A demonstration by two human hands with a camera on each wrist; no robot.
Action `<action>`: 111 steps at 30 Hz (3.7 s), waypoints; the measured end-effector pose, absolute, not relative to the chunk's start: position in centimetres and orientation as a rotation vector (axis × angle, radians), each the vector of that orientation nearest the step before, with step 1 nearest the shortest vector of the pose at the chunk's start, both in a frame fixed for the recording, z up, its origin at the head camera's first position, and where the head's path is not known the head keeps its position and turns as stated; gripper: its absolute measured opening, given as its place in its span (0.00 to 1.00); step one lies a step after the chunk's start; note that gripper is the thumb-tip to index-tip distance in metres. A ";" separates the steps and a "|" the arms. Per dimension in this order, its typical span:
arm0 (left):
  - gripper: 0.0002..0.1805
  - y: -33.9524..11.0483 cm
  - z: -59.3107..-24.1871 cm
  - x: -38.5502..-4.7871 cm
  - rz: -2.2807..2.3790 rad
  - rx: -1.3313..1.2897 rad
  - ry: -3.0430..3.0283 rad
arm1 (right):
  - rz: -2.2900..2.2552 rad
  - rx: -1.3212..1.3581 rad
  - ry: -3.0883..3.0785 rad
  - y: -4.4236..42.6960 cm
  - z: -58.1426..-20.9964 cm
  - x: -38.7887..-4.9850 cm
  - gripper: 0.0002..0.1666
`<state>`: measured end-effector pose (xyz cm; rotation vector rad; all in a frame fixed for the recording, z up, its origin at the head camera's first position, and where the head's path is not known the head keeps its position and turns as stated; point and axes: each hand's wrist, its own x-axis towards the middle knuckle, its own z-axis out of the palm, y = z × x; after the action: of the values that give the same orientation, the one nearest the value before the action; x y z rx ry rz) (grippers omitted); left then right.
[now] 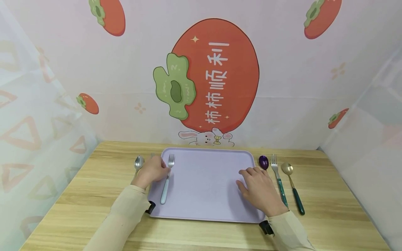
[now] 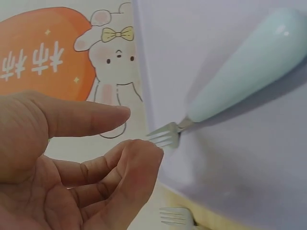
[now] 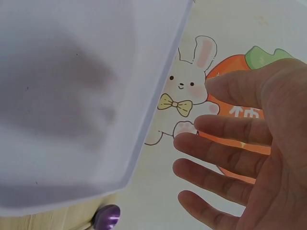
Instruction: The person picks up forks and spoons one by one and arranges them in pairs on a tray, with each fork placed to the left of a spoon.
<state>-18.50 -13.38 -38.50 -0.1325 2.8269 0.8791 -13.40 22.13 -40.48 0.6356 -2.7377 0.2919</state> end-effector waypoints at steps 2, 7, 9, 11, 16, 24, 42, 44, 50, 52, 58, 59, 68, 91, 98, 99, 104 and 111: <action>0.18 -13.4 -38.2 -18.4 0.879 -0.119 2.846 | 0.291 0.637 -2.736 22.1 -40.5 -13.4 0.17; 0.18 -13.4 -37.6 -18.3 0.876 -0.093 2.886 | 0.291 0.639 -2.732 22.1 -40.4 -13.4 0.17; 0.15 -13.5 -37.4 -18.2 0.875 -0.084 2.910 | 0.290 0.641 -2.729 22.1 -40.4 -13.4 0.17; 0.11 -13.6 -37.2 -18.2 0.867 -0.076 2.935 | 0.290 0.643 -2.727 22.1 -40.4 -13.4 0.17; 0.09 -13.8 -36.6 -18.0 0.855 -0.059 2.971 | 0.291 0.639 -2.731 22.1 -40.3 -13.4 0.17; 0.09 -14.0 -36.3 -17.6 0.831 -0.053 3.010 | 0.293 0.630 -2.745 22.1 -40.4 -13.5 0.17; 0.08 -14.9 -36.7 -17.3 0.794 0.113 3.125 | 0.311 0.621 -2.768 22.3 -40.6 -13.5 0.17; 0.08 -15.0 -36.8 -17.3 0.785 0.124 3.136 | 0.318 0.622 -2.765 22.3 -40.6 -13.6 0.17; 0.08 -15.4 -37.1 -17.4 0.747 0.162 3.174 | 0.349 0.621 -2.756 22.3 -40.7 -13.8 0.16; 0.08 -15.6 -37.2 -17.3 0.739 0.171 3.189 | 0.362 0.616 -2.753 22.3 -40.7 -13.8 0.15; 0.07 -16.1 -37.5 -17.2 0.736 0.128 3.188 | 0.410 0.594 -2.748 22.3 -40.8 -13.8 0.15; 0.07 -16.2 -37.5 -17.2 0.739 0.118 3.184 | 0.418 0.590 -2.746 22.3 -40.8 -13.8 0.15; 0.07 -17.1 -37.7 -17.2 0.782 0.079 3.172 | 0.479 0.578 -2.752 22.4 -40.7 -13.8 0.15; 0.11 -20.1 -39.3 -17.3 0.812 -0.016 3.094 | 0.487 0.550 -2.810 22.6 -40.7 -13.7 0.18; 0.11 -20.9 -39.7 -17.2 0.786 -0.061 3.099 | 0.475 0.560 -2.799 22.5 -40.7 -13.6 0.17; 0.10 -21.0 -39.7 -17.2 0.782 -0.067 3.101 | 0.474 0.561 -2.800 22.5 -40.7 -13.6 0.17; 0.07 -21.4 -39.6 -17.1 0.776 -0.099 3.086 | 0.467 0.548 -2.815 22.6 -40.8 -13.6 0.17; 0.09 -22.0 -39.5 -16.9 0.781 -0.153 3.066 | 0.457 0.545 -2.814 22.7 -40.8 -13.6 0.18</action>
<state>-16.91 -22.05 -39.52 -0.1530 3.0661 0.7806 -13.63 22.67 -40.84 0.5447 -2.8138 0.4575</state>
